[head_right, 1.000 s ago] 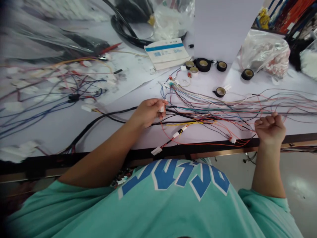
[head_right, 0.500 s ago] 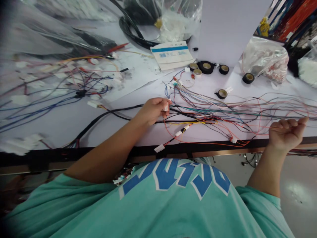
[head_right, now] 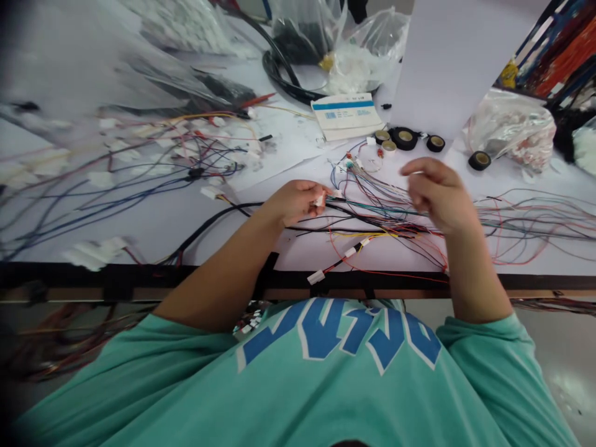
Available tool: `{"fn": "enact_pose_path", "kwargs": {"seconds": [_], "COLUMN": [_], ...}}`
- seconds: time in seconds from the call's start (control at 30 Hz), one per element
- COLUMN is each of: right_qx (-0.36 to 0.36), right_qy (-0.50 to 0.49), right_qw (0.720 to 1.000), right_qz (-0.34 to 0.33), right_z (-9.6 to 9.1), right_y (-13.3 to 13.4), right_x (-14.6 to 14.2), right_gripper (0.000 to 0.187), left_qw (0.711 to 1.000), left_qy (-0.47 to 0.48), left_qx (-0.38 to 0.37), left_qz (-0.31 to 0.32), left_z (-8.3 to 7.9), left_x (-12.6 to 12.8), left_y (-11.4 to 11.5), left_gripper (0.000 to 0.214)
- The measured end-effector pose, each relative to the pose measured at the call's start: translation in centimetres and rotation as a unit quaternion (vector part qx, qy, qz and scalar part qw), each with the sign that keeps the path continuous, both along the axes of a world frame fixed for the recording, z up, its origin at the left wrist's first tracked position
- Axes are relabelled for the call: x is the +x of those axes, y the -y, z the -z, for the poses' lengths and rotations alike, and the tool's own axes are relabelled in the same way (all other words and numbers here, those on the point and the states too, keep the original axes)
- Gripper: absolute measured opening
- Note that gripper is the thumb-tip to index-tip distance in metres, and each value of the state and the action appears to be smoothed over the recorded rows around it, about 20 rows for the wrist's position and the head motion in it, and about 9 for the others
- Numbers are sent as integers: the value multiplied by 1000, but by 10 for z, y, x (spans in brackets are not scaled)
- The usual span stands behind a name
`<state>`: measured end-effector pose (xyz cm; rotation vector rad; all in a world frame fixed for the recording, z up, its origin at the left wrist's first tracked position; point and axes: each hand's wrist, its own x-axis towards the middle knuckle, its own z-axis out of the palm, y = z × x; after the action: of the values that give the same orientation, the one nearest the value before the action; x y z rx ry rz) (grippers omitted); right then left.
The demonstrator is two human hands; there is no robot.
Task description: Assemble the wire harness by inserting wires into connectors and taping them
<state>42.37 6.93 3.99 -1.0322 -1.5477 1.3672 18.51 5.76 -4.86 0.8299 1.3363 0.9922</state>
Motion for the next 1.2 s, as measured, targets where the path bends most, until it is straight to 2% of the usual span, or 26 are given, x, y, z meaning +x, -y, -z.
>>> {"fn": "enact_pose_path", "kwargs": {"seconds": [0.07, 0.17, 0.3, 0.43, 0.6, 0.73, 0.87, 1.03, 1.2], "right_qx": [-18, 23, 122, 126, 90, 112, 155, 224, 247], "right_qy": [63, 171, 244, 226, 193, 174, 179, 261, 264], "right_qw": [992, 959, 922, 915, 933, 949, 948, 897, 903], "right_qz": [-109, -225, -276, -309, -289, -236, -214, -276, -230], "right_z": [15, 36, 48, 36, 13, 9, 18, 43, 55], "right_y": [-5, -9, -13, -23, -32, -33, -26, -12, -7], "right_x": [-33, -73, -98, -96, -87, -90, -104, -122, -115], "right_gripper": [13, 11, 10, 14, 15, 24, 33, 22, 27], "left_qw": [1000, 999, 999, 999, 998, 997, 997, 998, 992], "left_qy": [0, 0, -16, -20, -22, -43, -36, 29, 112], "left_qx": [-15, -33, -48, -39, -56, -69, -69, -59, -43], "left_qz": [-7, -15, -2, -1, -6, -4, -2, -19, -24], "left_z": [-2, -4, -6, -10, -15, -17, -19, -25, -21], "left_x": [-1, -2, -7, -16, -22, -33, -42, -40, -39], "left_y": [-1, -2, 1, 5, 8, 9, 9, 13, 16], "left_gripper": [21, 20, 20, 21, 25, 24, 17, 31, 22]}}
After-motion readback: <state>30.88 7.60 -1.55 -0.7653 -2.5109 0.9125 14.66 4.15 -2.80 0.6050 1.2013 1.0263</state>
